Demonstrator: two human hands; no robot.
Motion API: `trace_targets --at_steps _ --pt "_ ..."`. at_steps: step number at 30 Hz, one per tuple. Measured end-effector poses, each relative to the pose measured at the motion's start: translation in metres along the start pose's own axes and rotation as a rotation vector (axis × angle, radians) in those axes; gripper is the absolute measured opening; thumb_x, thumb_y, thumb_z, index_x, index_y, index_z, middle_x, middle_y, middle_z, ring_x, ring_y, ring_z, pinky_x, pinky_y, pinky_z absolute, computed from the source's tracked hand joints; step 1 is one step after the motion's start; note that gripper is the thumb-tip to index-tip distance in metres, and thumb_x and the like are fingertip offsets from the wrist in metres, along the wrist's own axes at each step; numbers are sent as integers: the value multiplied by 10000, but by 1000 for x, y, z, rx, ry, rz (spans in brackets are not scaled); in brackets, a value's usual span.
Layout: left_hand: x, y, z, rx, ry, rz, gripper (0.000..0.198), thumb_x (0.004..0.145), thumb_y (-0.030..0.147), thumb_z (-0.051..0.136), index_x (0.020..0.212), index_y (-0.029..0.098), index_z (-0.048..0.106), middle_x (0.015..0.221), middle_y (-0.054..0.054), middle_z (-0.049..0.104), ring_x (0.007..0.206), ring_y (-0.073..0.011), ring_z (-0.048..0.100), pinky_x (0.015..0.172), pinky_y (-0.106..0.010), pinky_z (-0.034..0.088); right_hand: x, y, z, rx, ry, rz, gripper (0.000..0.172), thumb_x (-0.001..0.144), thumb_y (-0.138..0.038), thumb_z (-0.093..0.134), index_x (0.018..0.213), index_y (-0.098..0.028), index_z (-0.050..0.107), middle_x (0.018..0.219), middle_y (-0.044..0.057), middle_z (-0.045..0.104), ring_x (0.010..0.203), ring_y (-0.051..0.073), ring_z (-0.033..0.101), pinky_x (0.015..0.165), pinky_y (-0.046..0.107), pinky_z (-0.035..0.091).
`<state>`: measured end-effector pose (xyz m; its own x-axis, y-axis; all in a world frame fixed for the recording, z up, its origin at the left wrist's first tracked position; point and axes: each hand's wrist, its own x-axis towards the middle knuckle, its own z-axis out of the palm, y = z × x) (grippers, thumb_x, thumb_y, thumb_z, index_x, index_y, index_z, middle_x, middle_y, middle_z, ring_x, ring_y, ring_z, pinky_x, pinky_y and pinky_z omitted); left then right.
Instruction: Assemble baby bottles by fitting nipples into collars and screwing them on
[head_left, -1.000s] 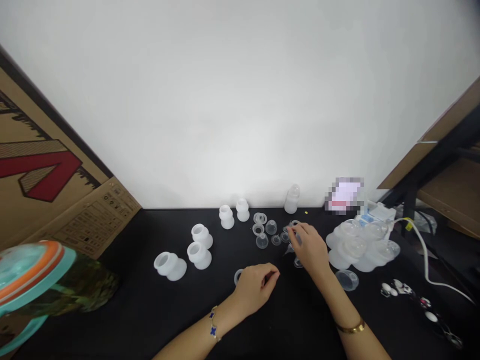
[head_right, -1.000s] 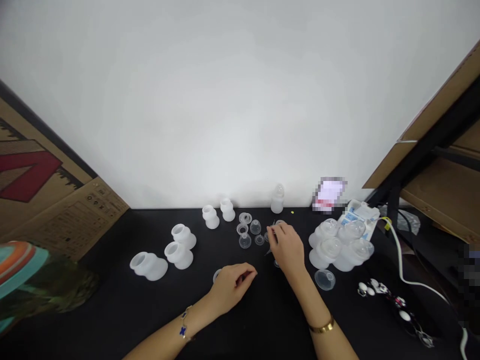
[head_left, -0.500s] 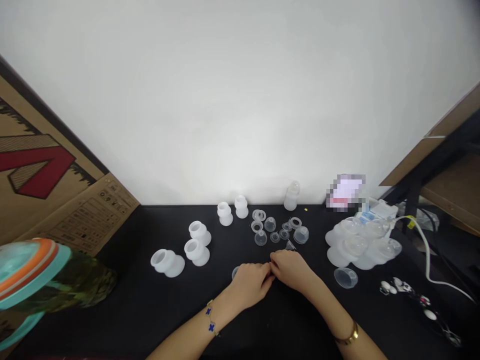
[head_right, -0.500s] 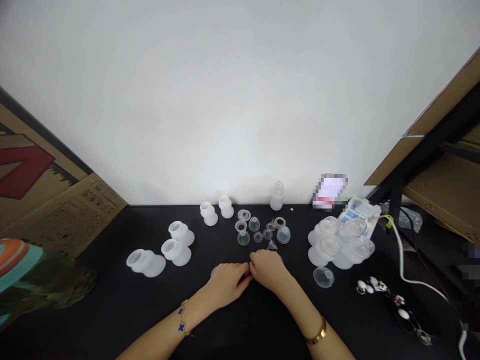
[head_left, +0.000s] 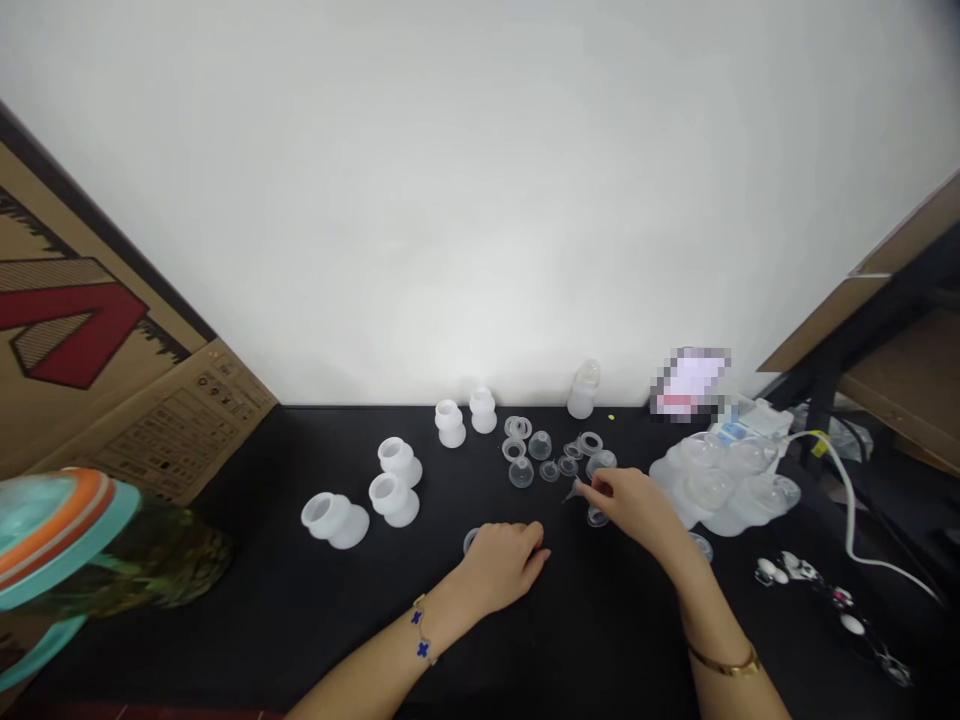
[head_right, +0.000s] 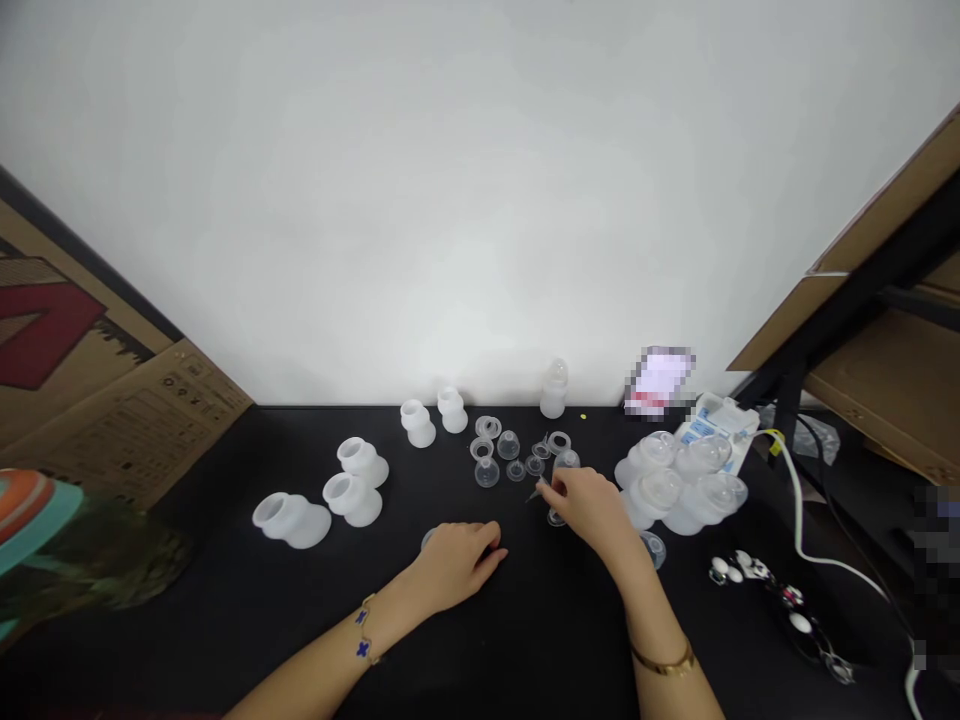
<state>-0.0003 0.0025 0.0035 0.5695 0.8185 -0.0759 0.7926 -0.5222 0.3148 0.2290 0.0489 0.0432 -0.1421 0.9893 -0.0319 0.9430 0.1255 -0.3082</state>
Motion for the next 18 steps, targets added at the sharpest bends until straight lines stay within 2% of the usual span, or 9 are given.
trace_targets --at_steps 5,11,18 --pt "1 0 2 -2 7 3 183 987 367 483 952 218 582 844 -39 730 754 -253 716 630 -300 482 -1 6 1 16 -14 27 293 891 -401 652 671 -217 595 678 23 674 637 191 614 544 276 271" --pt "0 1 1 4 2 -1 183 989 365 483 958 216 585 842 -44 729 755 -248 715 632 -291 476 1 2 4 -20 18 42 96 911 -309 638 876 -223 659 789 40 714 739 213 660 580 269 294" --pt "1 0 3 27 18 11 187 987 371 486 951 213 580 838 -42 731 738 -257 716 609 -298 475 2 -3 7 -67 -36 42 148 914 -222 588 824 -227 705 852 56 739 811 234 675 584 272 286"
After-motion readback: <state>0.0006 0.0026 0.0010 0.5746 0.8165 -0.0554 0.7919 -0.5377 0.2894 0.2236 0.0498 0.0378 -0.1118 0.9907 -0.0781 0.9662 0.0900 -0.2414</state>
